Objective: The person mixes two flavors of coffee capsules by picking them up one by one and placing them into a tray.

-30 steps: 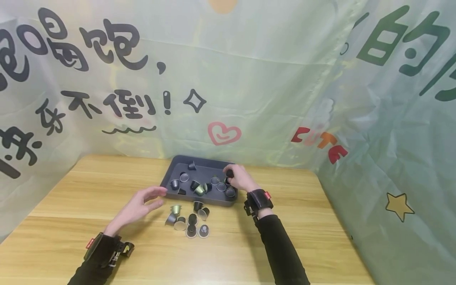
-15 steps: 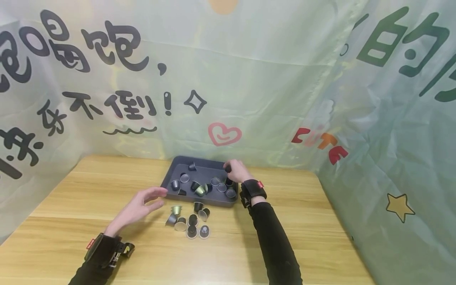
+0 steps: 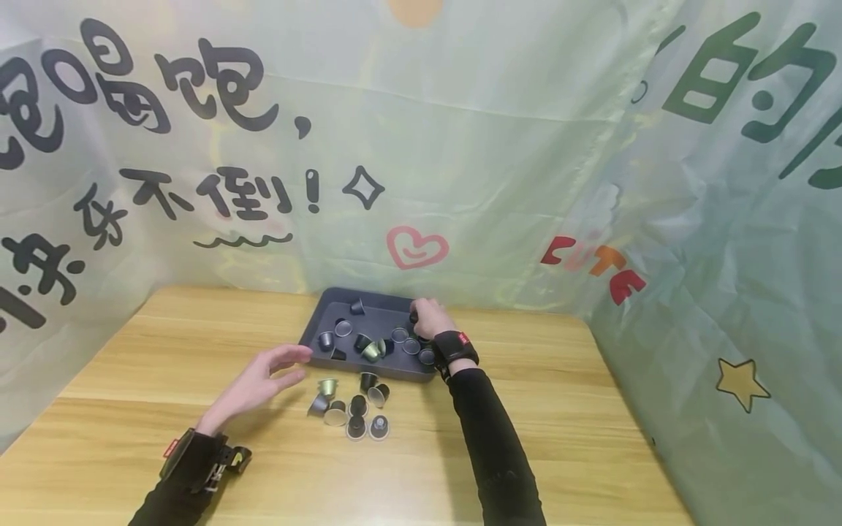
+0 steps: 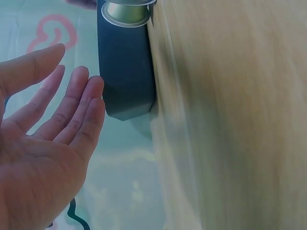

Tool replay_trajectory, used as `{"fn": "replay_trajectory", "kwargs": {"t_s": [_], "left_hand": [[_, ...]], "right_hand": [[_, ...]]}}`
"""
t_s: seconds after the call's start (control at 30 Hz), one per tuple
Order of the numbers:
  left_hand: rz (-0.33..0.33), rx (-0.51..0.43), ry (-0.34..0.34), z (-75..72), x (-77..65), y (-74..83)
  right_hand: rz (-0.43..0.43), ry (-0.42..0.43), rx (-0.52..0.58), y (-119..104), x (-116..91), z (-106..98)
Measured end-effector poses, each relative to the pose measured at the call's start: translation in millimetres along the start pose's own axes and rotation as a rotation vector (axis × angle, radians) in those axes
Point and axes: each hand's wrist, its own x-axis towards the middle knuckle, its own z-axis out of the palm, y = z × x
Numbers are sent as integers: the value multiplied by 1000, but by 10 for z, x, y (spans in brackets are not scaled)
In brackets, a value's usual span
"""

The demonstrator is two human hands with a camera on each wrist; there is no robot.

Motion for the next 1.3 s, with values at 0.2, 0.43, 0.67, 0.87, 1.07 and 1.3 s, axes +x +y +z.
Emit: {"fn": "replay_trajectory", "kwargs": {"t_s": [0.2, 0.43, 0.67, 0.87, 1.07, 1.3], "left_hand": [[7, -14, -6, 7, 9, 13], [22, -22, -11, -4, 16, 7], [35, -22, -19, 4, 23, 4], [33, -12, -29, 6, 22, 11], [33, -12, -38, 5, 23, 25], [61, 2, -48, 24, 12, 52]], "right_hand": [[3, 11, 38, 13, -33, 28], [-45, 135, 153, 5, -143, 53], [-99, 248, 275, -32, -318, 66], [-87, 265, 470, -12, -582, 45], [-97, 309, 543, -9, -810, 56], [-131, 362, 577, -31, -982, 141]]}}
